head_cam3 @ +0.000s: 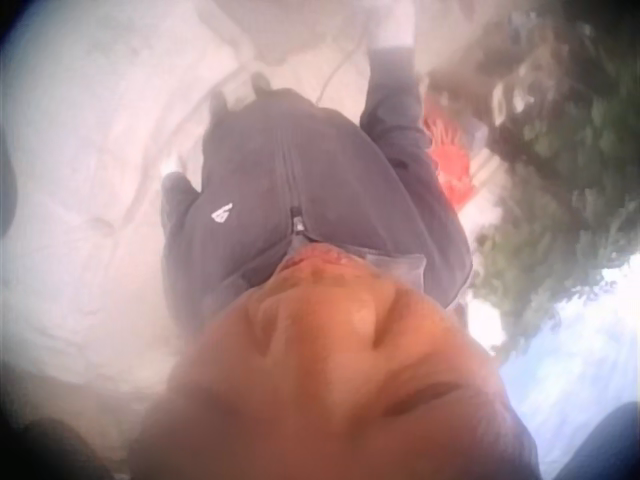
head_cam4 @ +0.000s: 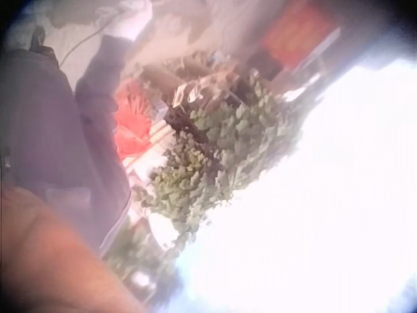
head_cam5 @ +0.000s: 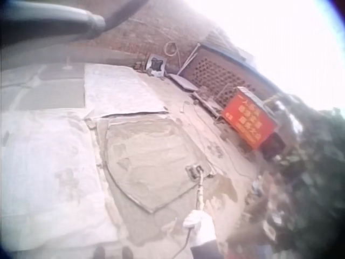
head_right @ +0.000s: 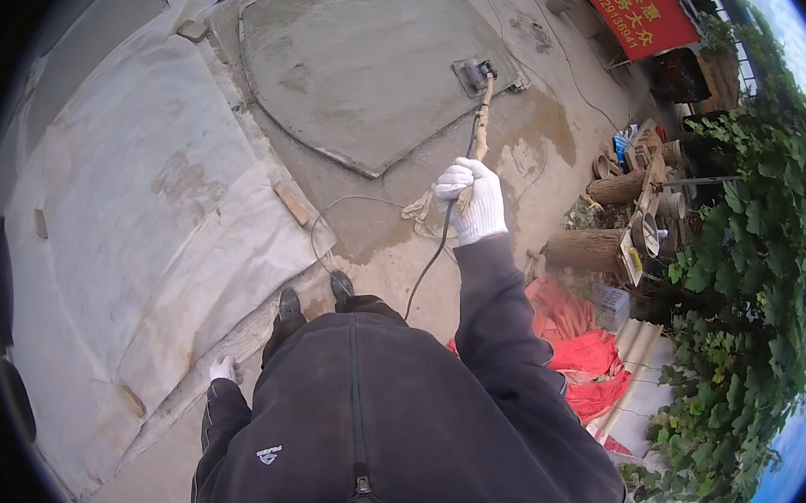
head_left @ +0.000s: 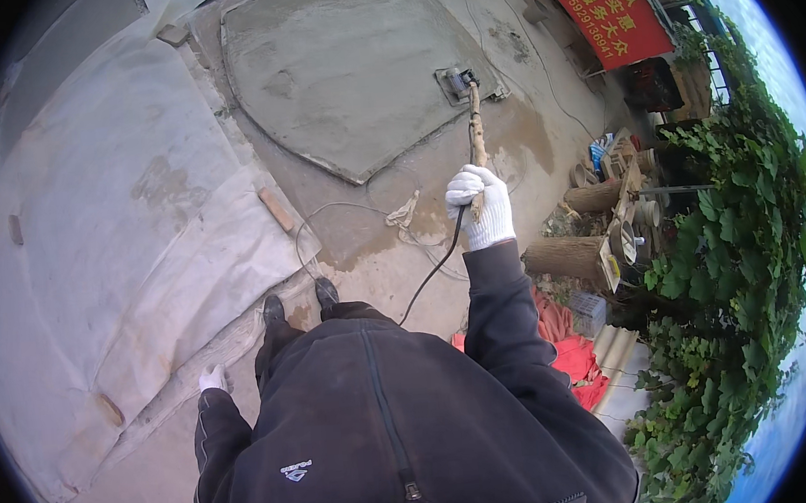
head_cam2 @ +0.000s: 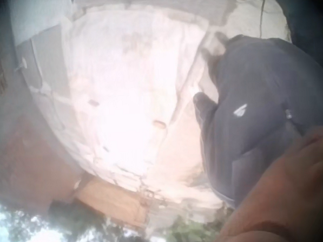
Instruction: The person uses a long-handled power trowel to smooth a freshly poured concrete slab. The person moves the trowel back and forth across the surface, gradually leveling and finishing the wet concrete.
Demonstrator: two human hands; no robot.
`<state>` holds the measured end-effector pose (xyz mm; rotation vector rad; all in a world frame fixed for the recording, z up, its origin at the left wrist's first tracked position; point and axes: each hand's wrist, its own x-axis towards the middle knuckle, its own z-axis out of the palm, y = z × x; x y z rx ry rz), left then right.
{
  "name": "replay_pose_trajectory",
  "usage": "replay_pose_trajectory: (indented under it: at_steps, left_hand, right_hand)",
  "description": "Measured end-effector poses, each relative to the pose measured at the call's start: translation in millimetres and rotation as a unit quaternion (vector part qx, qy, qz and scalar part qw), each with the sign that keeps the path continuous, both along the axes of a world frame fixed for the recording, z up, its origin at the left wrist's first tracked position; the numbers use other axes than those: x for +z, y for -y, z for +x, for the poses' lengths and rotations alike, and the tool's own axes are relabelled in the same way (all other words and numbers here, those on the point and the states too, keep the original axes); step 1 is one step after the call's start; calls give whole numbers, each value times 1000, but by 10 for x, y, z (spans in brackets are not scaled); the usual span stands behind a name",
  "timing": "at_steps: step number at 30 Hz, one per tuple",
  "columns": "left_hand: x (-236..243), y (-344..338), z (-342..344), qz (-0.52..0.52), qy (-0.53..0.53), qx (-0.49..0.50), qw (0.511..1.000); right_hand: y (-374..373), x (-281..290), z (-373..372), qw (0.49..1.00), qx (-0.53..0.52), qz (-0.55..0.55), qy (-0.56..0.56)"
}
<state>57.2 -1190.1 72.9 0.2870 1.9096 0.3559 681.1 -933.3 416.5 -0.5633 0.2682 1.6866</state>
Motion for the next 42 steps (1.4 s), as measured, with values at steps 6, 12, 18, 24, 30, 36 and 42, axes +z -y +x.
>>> replay_pose_trajectory:
  at_steps: [6, 12, 18, 24, 30, 36, 42]
  left_hand:
    - [-34, -153, -51, -5, 4, -16, 1000]
    - [-120, -327, -143, 21, -4, -50, 999]
    - [-112, -269, -154, 19, 13, -57, 998]
    - [-180, -85, -154, -6, 8, -43, 999]
    - [-233, -38, -171, -15, 17, -74, 997]
    - [-154, -298, -239, 17, 33, -96, 995]
    - [-91, -728, -309, 37, 30, -114, 992]
  right_hand:
    - [133, -59, -217, 998, -5, -25, 60]
    - [216, -49, -409, 998, 0, -30, 53]
    - [291, -39, -579, 998, 5, -41, 45]
    - [347, -59, -760, 998, 11, -51, 43]
    - [399, -101, -971, 996, 21, -67, 52]
    - [424, -86, -1253, 991, 19, -104, 84]
    - [516, -97, -1489, 992, -6, -90, 93]
